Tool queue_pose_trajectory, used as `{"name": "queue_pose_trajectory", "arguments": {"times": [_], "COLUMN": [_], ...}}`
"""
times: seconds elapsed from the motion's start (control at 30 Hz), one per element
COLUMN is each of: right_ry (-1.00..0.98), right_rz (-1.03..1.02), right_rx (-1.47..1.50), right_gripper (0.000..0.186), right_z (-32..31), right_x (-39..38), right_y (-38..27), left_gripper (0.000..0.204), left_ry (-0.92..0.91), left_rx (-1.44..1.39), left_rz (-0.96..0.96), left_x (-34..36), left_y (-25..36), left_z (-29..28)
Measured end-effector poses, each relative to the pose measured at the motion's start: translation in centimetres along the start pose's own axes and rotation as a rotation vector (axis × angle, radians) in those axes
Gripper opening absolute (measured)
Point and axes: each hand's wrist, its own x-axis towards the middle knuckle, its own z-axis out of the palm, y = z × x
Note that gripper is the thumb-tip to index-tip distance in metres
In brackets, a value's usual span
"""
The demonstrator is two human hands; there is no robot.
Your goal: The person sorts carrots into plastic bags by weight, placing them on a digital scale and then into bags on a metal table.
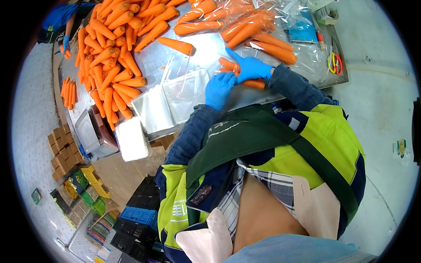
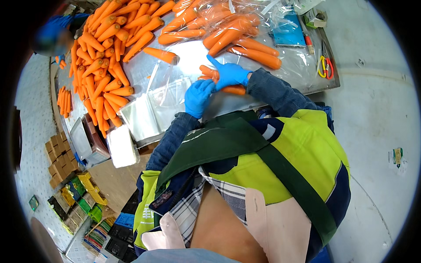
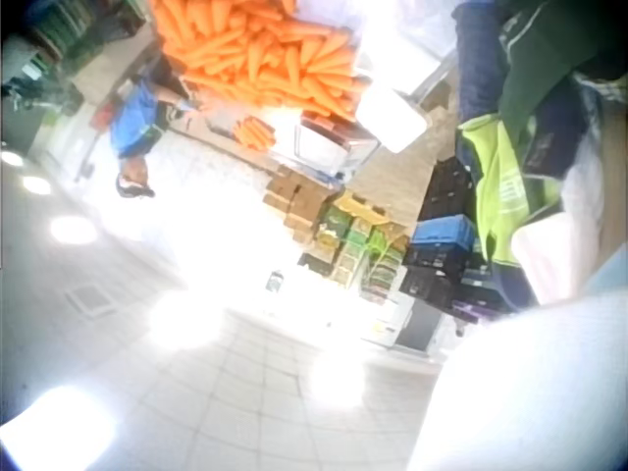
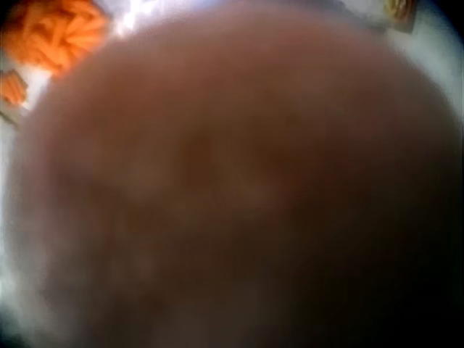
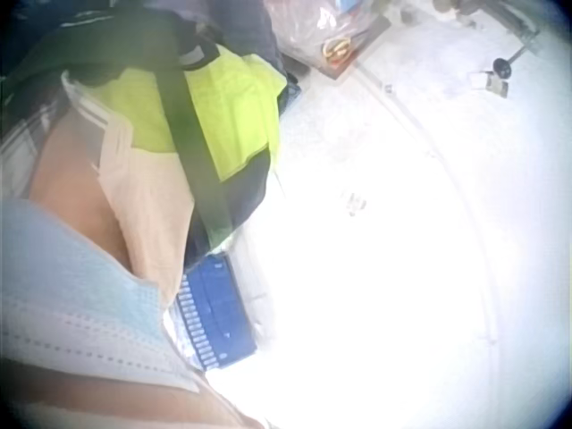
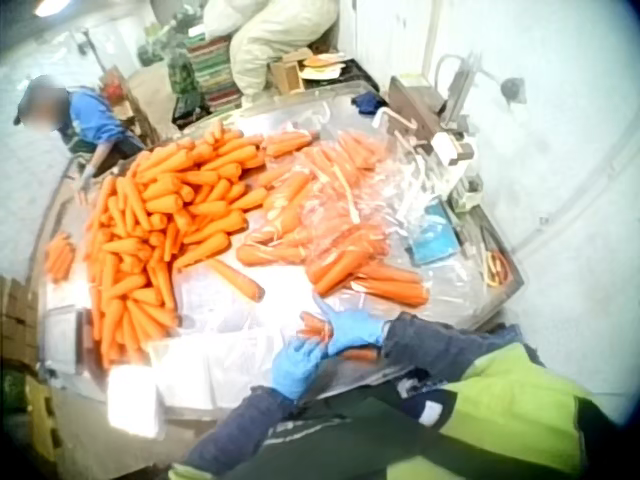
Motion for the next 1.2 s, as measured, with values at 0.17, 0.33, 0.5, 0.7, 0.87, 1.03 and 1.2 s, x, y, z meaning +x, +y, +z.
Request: {"name": "queue_pose_trajectory", "arguments": {"times": [0.17,0.33,0.5,0.7,0.87,1.03,1.2], "right_ry": [-0.068,-0.120,-0.247,-0.403,-0.111,-0.021,0.162], "right_rz": [-0.151,0.132,0.114,0.156,-0.022,-0.209,-0.378], "right_rx": [0.837,1.337,1.548,1.414,0.812,0.599,0.606], "right_gripper": [0.082,0.067,0.062,0.054,0.052,0.050,0.043], "right_z": [2.1,4.4,6.9,6.8,2.0,-7.3,-16.1], "right_x": [-0.3,-2.3,-5.2,-10.6,-5.9,-1.7,0.4], "right_y": [-1.4,-3.5,-6.7,-7.0,-7.6,-12.0,-17.7], "left_gripper": [0.032,0.057,0.030,0.026,0.029,0.033,0.041], "left_ry": [0.133,0.422,0.090,-0.215,-0.062,-0.014,0.004], "left_rx": [0.188,0.016,-0.412,-0.328,-0.487,-0.926,-0.990], "left_rz": [-0.146,-0.484,-0.880,-0.690,-0.762,-0.937,-0.724], "left_x": [-1.2,-2.1,-4.3,-9.4,-4.2,1.9,8.3], "left_y": [-0.7,3.0,-1.2,2.5,0.0,-2.6,-4.6], "left_z": [-3.1,-4.7,-2.5,-6.7,-11.0,-17.1,-23.8]}}
